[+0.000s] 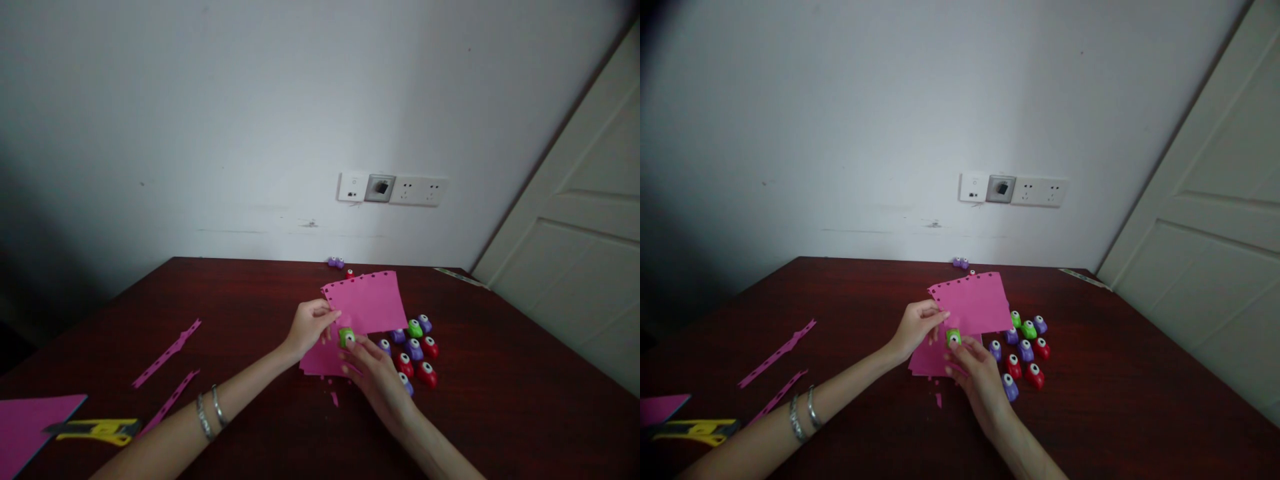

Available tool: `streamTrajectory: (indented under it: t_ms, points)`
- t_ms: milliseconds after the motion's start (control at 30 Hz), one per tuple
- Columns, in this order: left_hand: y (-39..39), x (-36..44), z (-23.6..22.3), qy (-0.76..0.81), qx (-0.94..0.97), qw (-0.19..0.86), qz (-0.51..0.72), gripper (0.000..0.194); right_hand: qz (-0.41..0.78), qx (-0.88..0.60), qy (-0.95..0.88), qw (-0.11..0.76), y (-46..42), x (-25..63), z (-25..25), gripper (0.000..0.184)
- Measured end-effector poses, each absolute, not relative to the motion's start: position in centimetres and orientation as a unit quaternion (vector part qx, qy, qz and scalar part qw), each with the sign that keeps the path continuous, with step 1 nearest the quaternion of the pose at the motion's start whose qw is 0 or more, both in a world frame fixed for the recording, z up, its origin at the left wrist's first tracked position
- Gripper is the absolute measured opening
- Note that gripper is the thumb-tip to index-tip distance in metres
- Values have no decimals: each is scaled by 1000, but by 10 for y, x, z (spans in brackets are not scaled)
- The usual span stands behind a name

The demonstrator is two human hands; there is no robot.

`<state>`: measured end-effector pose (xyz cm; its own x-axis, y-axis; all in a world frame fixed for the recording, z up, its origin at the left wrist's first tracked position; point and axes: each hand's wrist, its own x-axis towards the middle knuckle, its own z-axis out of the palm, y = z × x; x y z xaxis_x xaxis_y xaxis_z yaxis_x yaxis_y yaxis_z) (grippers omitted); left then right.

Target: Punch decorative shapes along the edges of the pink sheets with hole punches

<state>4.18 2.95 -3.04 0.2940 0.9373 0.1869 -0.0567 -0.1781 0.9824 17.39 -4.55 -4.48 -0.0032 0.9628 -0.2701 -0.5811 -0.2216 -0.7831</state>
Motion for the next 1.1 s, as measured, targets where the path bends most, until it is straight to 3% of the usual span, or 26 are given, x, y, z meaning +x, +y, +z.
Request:
streamTrajectory:
  t_ms: [600, 867, 1100]
  points:
    - [35, 37, -27, 357, 626, 542, 432, 21, 683, -392, -236, 570, -41, 177, -50, 29]
    - [45, 33, -40, 383, 623, 576, 366, 22, 604, -516, -337, 506, -30, 177, -60, 35]
    - [53, 25, -52, 399, 629, 612, 265, 11, 550, -578, -418, 435, -29, 178, -65, 38]
